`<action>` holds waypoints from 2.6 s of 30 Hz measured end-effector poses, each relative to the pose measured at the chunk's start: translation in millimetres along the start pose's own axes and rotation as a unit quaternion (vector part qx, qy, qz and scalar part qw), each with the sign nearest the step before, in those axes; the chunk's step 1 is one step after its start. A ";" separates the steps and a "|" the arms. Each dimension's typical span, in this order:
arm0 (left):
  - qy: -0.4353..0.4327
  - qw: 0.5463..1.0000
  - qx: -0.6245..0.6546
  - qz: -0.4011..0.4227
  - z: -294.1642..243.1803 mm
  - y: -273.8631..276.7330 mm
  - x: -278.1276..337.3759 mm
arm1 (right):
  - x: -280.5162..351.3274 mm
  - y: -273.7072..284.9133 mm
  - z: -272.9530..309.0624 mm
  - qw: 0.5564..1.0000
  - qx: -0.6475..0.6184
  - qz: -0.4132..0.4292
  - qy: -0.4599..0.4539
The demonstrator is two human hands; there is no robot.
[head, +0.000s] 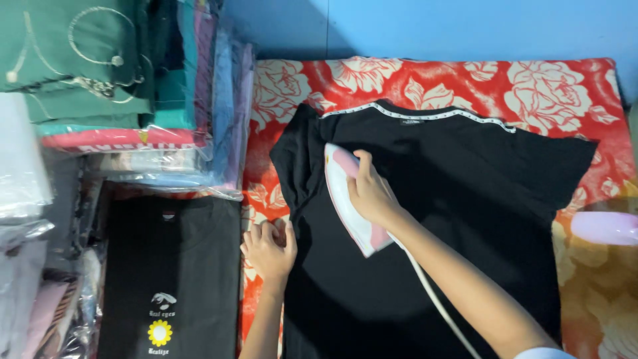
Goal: The person irons a black t-shirt laid out on a patterned surface. They spray the shirt with water from a spray bottle and use a pink iron to smooth the fabric, flipping the shirt over to iron the other side.
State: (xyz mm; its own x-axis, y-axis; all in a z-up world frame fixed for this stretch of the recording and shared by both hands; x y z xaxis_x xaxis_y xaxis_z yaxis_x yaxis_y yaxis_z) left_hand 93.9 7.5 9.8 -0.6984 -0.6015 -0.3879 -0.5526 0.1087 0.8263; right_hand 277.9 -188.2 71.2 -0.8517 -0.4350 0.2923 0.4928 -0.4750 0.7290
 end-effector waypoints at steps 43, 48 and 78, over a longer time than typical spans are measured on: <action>-0.001 1.000 0.017 -0.012 5.5 -2.4 4.1 | -29.2 31.4 -28.0 0.987 -0.045 -0.148 0.047; -0.001 1.000 0.016 -0.020 7.1 -3.1 3.4 | -56.6 41.6 -65.9 0.975 -0.008 -0.221 -0.019; -0.028 0.997 -0.063 -0.028 6.6 -13.7 13.4 | 68.3 181.2 -244.1 0.927 -0.102 -0.291 -0.215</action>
State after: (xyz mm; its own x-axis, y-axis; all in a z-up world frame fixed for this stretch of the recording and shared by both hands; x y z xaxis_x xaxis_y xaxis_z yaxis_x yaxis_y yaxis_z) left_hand 89.1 3.2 -9.4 -0.6946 -0.5576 -0.4546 -0.5321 -0.0272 0.8463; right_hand 352.5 -490.7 72.2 -0.9547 0.2639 0.1373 -0.0862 -0.6870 0.7216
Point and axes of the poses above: each hand's wrist, its own x-axis away from the middle knuckle, its own y-axis out of the back of the hand, z = x × y, the point moved 3 cm from there along -x, towards the middle knuckle, and after that the axes turned 3 degrees about y, right-handed, at the moved point
